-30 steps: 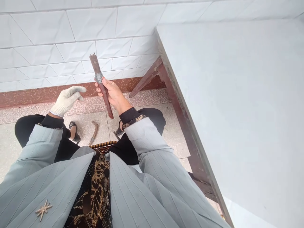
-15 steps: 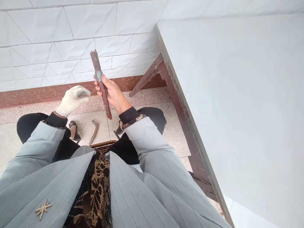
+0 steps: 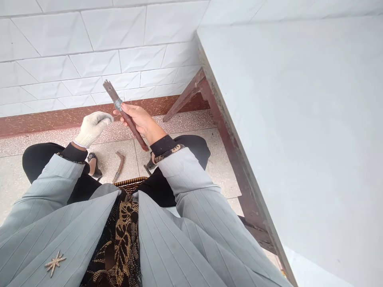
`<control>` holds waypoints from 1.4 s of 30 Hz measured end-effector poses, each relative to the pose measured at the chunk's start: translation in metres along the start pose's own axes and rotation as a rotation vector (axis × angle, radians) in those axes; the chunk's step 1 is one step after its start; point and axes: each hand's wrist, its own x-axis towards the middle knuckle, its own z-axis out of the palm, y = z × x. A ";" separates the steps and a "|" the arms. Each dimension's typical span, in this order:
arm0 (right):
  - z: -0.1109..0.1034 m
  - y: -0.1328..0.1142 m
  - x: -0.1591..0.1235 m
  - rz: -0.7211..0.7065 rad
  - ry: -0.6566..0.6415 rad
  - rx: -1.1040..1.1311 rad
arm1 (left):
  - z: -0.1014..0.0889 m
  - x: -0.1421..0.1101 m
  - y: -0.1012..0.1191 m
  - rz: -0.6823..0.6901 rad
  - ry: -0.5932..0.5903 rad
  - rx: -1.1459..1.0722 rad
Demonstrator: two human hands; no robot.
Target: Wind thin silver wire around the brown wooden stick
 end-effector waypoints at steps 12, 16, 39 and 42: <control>-0.006 0.008 0.007 0.049 0.001 -0.060 | 0.008 0.001 -0.011 0.034 0.028 0.131; -0.003 0.012 0.009 0.054 0.009 -0.040 | 0.020 0.001 -0.015 0.046 0.122 0.191; -0.004 0.007 0.008 -0.056 0.087 -0.031 | 0.010 -0.012 -0.008 -0.269 -0.354 -0.746; -0.002 0.005 0.005 -0.064 0.091 -0.037 | 0.013 -0.016 -0.006 -0.337 -0.346 -0.841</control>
